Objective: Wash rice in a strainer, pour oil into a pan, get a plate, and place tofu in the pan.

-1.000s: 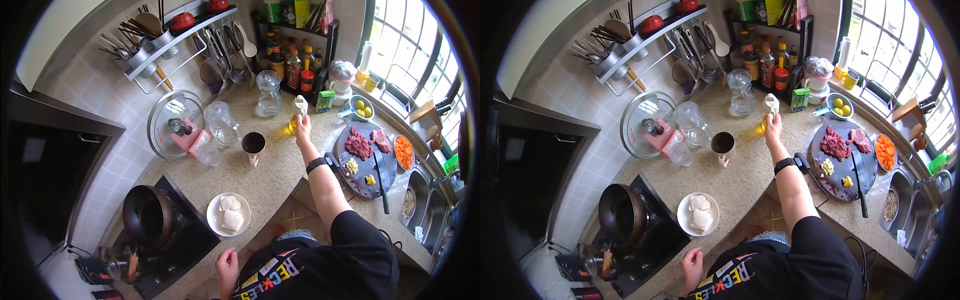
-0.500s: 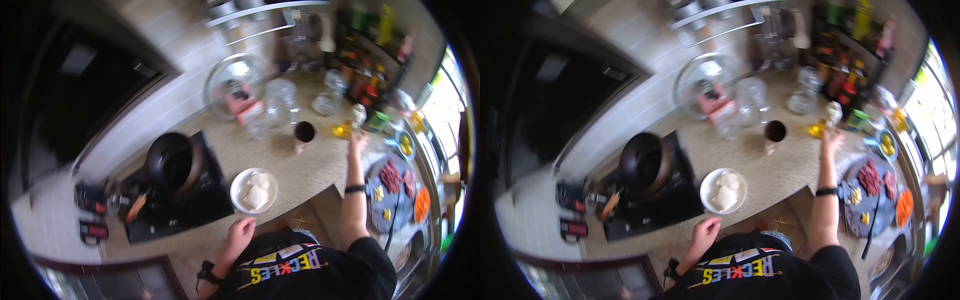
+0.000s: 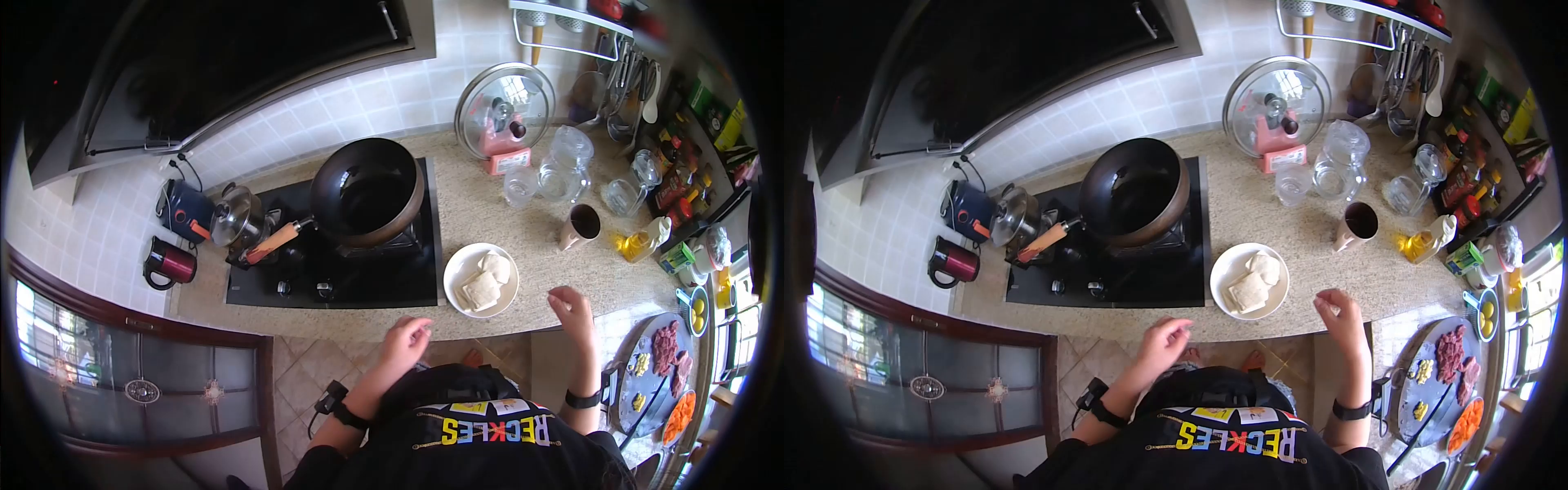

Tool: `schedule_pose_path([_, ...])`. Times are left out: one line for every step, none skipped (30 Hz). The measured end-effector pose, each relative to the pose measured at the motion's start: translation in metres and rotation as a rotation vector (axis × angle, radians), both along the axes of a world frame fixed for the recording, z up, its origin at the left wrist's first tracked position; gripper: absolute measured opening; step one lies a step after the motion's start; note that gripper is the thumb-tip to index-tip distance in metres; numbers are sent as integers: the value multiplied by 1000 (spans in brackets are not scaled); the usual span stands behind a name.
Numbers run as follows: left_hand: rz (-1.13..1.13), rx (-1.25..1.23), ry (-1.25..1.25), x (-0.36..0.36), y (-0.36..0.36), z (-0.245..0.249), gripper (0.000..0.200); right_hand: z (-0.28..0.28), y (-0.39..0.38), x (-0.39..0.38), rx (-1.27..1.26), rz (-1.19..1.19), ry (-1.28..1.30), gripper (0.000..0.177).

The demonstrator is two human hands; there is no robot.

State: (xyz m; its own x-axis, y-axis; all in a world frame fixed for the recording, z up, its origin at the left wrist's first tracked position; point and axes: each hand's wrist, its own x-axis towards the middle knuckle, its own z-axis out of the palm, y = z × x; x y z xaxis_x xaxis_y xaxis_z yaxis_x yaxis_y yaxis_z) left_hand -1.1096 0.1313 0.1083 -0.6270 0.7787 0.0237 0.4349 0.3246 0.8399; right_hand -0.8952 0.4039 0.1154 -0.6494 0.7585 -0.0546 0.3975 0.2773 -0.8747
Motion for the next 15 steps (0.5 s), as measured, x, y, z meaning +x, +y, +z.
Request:
schedule_pose_path([61,28,17,-12,-12,-2,19,8,-14,-6,-80,7,-122,20])
schedule_pose_path([109,42,59,-26,-24,-1,20,1,-26,-9,231,94,-138,21])
schedule_pose_path([156,56,100,-43,-37,1,21,-5,-39,-13,543,179,-152,22])
schedule_pose_path([226,81,102,-63,-51,-2,23,-2,-54,-24,328,246,-80,23])
schedule_pose_path([295,106,102,-85,-65,-3,24,6,-76,-37,-36,199,-12,21])
schedule_pose_path([350,142,139,-109,-80,1,26,2,-94,-49,-101,234,-17,20])
schedule_pose_path([403,178,177,-134,-93,7,28,-2,-113,-63,-167,267,-20,20])
schedule_pose_path([464,219,252,-155,-104,18,29,-1,-132,-81,-179,314,-58,19])
schedule_pose_path([524,260,328,-174,-115,32,30,1,-152,-100,-192,361,-96,18])
schedule_pose_path([611,293,413,-192,-122,46,30,-3,-171,-121,-221,426,-55,18])
schedule_pose_path([695,324,496,-212,-131,55,30,-9,-191,-144,-252,489,-14,18])
schedule_pose_path([708,311,675,-236,-141,57,30,-18,-211,-170,-293,536,78,18])
schedule_pose_path([709,183,906,-257,-148,61,27,-24,-231,-199,-331,581,170,18])
schedule_pose_path([587,177,867,-278,-153,63,25,-23,-250,-227,-323,600,175,21])
schedule_pose_path([471,173,822,-296,-156,62,25,-22,-267,-254,-312,621,174,25])
